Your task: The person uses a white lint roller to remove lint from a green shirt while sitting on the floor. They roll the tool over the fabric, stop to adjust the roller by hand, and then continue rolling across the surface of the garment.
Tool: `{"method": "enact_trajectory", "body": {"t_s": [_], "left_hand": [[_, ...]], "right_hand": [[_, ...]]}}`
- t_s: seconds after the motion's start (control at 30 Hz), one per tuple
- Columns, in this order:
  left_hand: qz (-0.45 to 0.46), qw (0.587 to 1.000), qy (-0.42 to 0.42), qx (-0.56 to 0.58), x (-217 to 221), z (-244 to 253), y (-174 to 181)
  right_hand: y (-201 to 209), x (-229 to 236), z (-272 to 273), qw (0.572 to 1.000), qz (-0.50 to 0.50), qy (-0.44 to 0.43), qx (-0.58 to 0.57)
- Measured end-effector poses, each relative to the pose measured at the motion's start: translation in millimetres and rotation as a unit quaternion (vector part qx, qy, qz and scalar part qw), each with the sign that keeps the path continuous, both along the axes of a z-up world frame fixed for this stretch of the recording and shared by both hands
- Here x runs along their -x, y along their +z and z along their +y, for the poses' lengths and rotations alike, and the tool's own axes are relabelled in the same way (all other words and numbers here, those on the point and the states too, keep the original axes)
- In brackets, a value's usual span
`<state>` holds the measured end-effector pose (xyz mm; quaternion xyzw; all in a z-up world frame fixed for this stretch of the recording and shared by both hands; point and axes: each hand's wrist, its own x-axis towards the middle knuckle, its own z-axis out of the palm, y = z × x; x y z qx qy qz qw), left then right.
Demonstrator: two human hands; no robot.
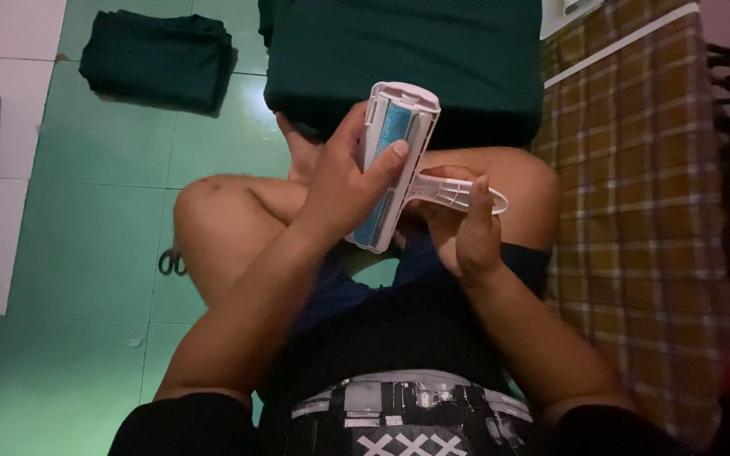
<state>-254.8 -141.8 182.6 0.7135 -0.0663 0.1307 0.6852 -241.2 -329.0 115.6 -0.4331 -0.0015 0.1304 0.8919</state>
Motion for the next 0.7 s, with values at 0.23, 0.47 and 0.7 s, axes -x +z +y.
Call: {"method": "enact_trajectory", "body": {"t_s": [0.23, 0.47, 0.7], "left_hand": [[-0.002, 0.999, -0.001, -0.038, -1, 4, -7], [-0.064, 0.998, -0.017, 0.004, 1, 4, -16], [-0.062, 0.998, -0.033, 0.001, 4, 13, -13]], "right_hand": [[1, 2, 2, 1.0, -0.014, 0.0, -0.003], [4, 6, 3, 1.0, -0.015, 0.001, 0.001], [1, 7, 6, 1.0, -0.003, 0.008, -0.007]]}}
